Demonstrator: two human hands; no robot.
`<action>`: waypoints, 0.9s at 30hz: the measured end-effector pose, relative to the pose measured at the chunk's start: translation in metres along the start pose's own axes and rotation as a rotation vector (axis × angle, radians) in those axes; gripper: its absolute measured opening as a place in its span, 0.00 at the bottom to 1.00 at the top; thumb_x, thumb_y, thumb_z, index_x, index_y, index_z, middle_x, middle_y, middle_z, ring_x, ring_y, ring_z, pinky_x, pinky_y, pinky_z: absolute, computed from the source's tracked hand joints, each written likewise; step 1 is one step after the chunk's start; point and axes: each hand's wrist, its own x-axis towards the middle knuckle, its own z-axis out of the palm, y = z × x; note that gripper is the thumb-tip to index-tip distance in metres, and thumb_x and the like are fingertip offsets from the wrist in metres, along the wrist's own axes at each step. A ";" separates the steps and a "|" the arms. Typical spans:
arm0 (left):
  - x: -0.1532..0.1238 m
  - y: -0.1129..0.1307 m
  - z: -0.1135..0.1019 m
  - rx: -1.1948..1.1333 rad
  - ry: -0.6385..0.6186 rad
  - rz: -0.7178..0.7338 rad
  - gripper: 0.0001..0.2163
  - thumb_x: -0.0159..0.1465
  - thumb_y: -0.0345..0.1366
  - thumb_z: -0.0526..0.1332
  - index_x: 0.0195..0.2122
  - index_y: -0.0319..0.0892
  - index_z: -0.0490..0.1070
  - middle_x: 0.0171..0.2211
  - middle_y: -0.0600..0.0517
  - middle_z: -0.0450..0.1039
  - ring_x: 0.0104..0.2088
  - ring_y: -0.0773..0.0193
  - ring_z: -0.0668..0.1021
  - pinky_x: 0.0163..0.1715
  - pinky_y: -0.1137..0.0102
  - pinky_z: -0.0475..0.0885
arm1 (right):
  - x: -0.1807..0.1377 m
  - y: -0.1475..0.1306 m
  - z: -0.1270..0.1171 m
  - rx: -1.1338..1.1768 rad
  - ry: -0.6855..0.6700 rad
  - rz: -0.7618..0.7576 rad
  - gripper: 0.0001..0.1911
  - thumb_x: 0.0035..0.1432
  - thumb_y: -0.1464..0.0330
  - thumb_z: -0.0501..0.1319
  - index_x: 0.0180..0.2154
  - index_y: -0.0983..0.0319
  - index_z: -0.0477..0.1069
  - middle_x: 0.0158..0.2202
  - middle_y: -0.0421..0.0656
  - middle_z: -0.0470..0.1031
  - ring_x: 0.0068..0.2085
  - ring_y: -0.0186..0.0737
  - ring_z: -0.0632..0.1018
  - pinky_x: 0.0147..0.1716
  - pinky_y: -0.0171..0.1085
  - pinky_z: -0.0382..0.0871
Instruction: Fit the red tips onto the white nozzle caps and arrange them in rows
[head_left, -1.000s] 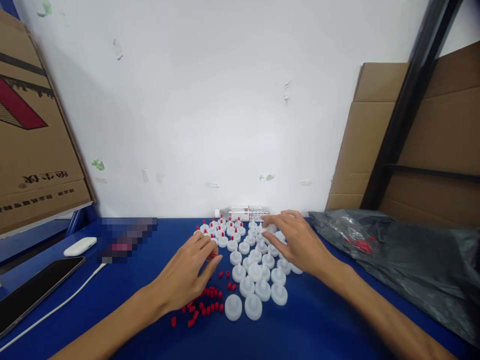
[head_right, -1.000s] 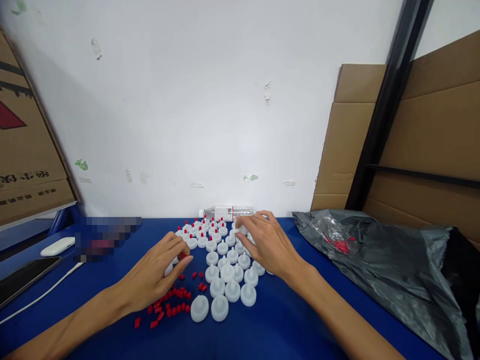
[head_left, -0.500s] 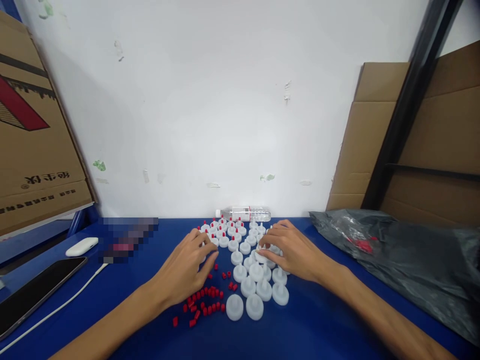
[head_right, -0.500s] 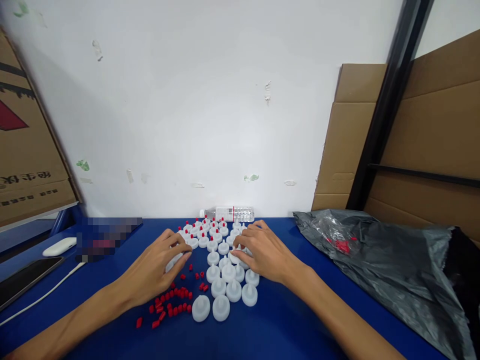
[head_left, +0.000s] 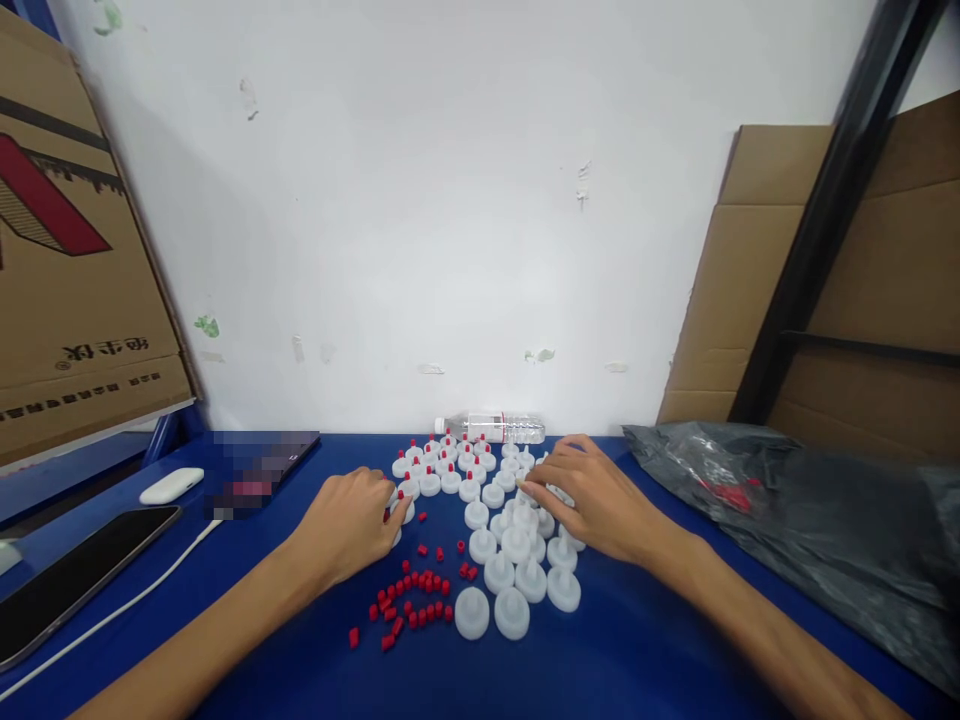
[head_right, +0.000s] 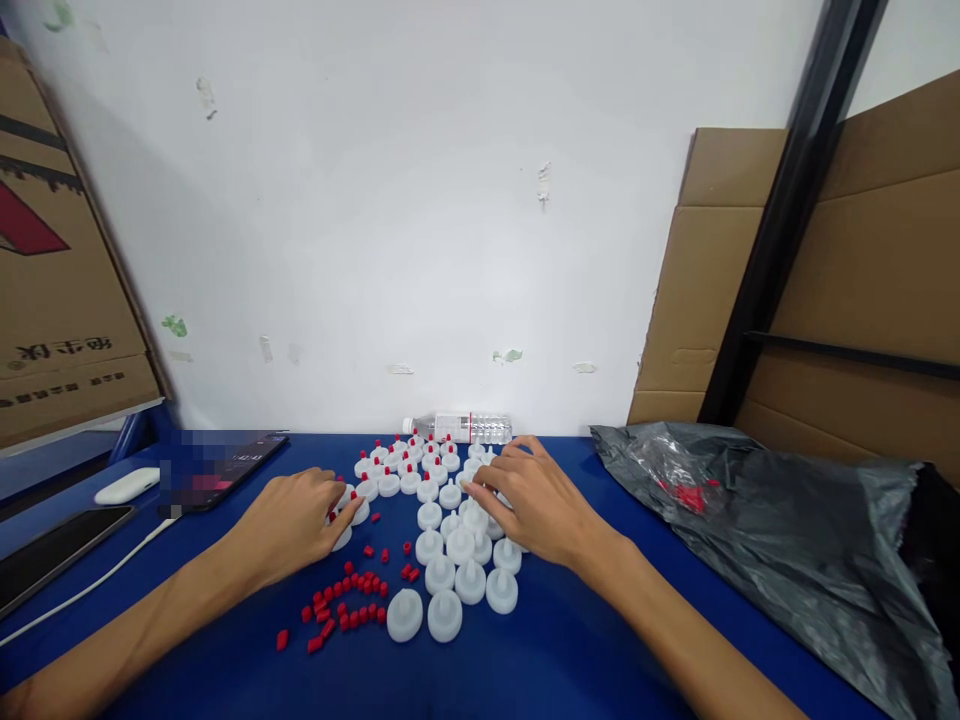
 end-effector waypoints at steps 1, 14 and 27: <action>0.000 0.001 -0.001 -0.008 -0.012 0.005 0.18 0.71 0.37 0.54 0.25 0.40 0.74 0.26 0.44 0.77 0.27 0.54 0.78 0.25 0.67 0.56 | 0.000 -0.001 0.000 -0.002 -0.001 -0.007 0.17 0.74 0.63 0.52 0.37 0.60 0.76 0.31 0.41 0.79 0.34 0.39 0.76 0.52 0.47 0.59; -0.006 0.018 -0.003 -0.434 0.544 0.279 0.12 0.73 0.36 0.57 0.29 0.43 0.65 0.22 0.59 0.64 0.19 0.71 0.65 0.22 0.73 0.57 | 0.000 -0.042 0.002 0.052 0.223 -0.177 0.16 0.70 0.61 0.58 0.55 0.60 0.70 0.50 0.49 0.80 0.49 0.45 0.79 0.55 0.49 0.62; -0.020 0.039 -0.008 -0.534 0.605 0.518 0.07 0.71 0.32 0.59 0.34 0.43 0.64 0.23 0.57 0.64 0.21 0.67 0.65 0.22 0.69 0.58 | 0.003 -0.065 0.021 0.128 0.306 -0.394 0.10 0.69 0.65 0.60 0.48 0.63 0.69 0.40 0.42 0.81 0.37 0.37 0.79 0.49 0.42 0.66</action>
